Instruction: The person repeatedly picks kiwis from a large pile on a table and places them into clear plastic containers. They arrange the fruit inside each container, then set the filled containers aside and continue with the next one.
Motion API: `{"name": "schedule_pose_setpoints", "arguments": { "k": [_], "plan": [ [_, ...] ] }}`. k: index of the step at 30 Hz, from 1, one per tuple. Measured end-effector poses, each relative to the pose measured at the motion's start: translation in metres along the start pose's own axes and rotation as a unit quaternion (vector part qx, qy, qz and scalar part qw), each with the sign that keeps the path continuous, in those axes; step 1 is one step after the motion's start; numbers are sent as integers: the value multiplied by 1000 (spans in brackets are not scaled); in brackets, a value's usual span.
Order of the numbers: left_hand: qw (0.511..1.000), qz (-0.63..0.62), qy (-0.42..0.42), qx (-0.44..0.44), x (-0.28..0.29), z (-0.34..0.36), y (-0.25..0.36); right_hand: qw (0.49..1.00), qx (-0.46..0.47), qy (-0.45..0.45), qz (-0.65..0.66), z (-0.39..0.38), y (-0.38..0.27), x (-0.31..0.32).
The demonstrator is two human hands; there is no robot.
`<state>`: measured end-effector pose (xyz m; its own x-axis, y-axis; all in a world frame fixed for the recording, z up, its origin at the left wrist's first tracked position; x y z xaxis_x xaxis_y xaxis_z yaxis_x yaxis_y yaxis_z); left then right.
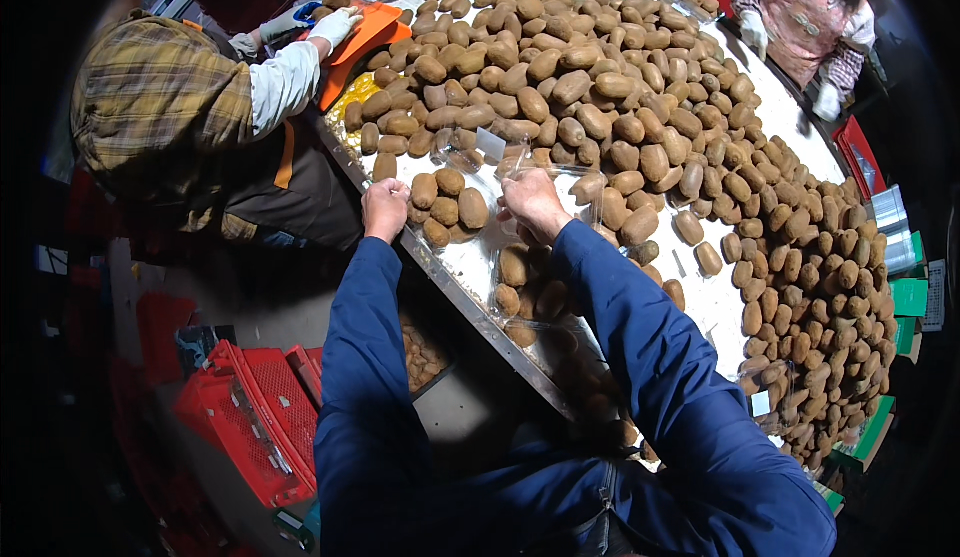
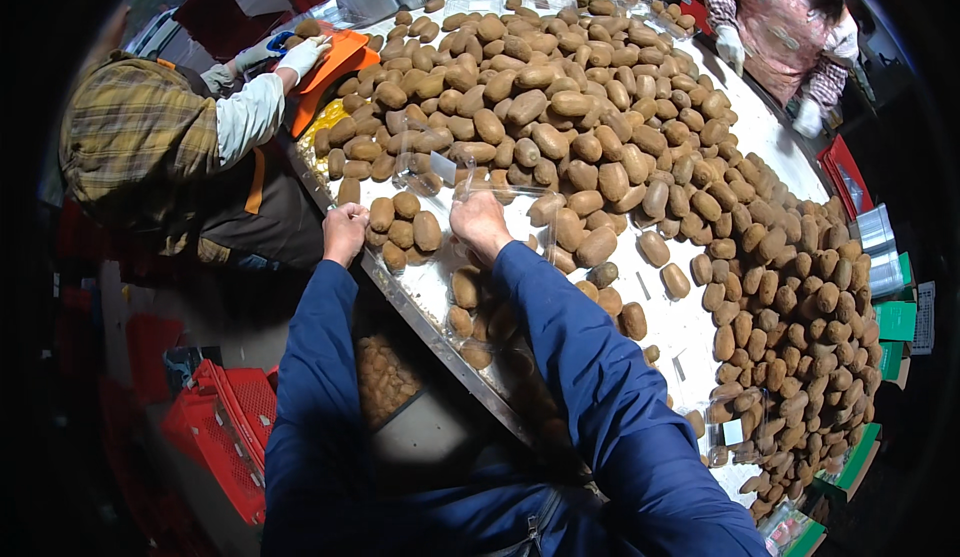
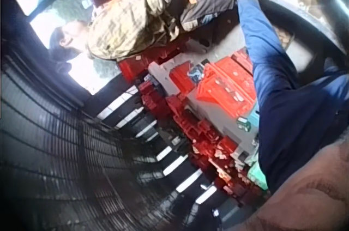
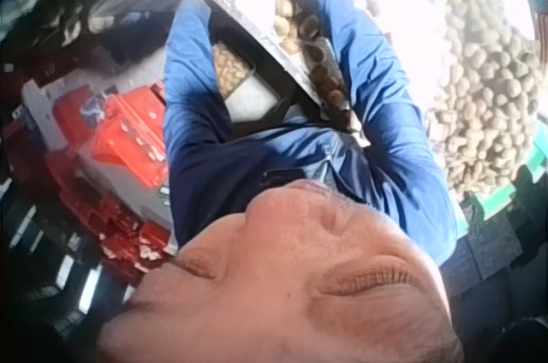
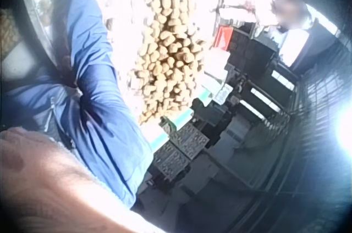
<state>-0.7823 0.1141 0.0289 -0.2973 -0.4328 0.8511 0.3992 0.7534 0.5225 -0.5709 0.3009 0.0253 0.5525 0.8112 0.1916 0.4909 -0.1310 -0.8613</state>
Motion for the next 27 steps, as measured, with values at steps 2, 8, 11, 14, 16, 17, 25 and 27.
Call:
{"name": "schedule_pose_setpoints", "arguments": {
  "k": [2, 8, 11, 14, 16, 17, 25, 27],
  "plan": [
    [999, 15, -19, 35, 2, -2, 0, 999, -32, 14, 29, -3, 2, 4],
    [997, 74, 5, 31, 16, -11, 8, 996, -30, 59, 59, -32, -1, 40],
    [996, 86, 14, 37, 22, -18, 6, 982, -45, 20, 181, -70, 3, 69],
    [996, 63, 70, 5, 39, -35, 16, 967, -19, -3, 254, -131, 10, 108],
    [994, -23, 98, -40, 50, -60, 36, 961, 3, 5, 276, -180, 22, 135],
    [990, -75, 101, -68, 53, -77, 50, 955, -7, 39, 295, -204, 35, 149],
    [897, -308, -279, -148, -16, -315, 204, 886, 39, 184, 425, -400, 152, 223],
    [853, -302, -393, -164, -51, -384, 239, 864, 34, 233, 445, -449, 187, 237]
  ]
}}
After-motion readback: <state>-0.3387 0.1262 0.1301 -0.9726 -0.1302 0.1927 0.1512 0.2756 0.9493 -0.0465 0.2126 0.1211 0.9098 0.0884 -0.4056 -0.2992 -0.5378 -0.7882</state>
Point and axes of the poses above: each hand's wrist, its own z-axis towards the middle knuckle, its own x-axis out of the back of the hand, y = z × x, the point moved 8 cm from there along z, towards the middle knuckle, and after that the axes turned 6 degrees about z, right-handed, at the moved point
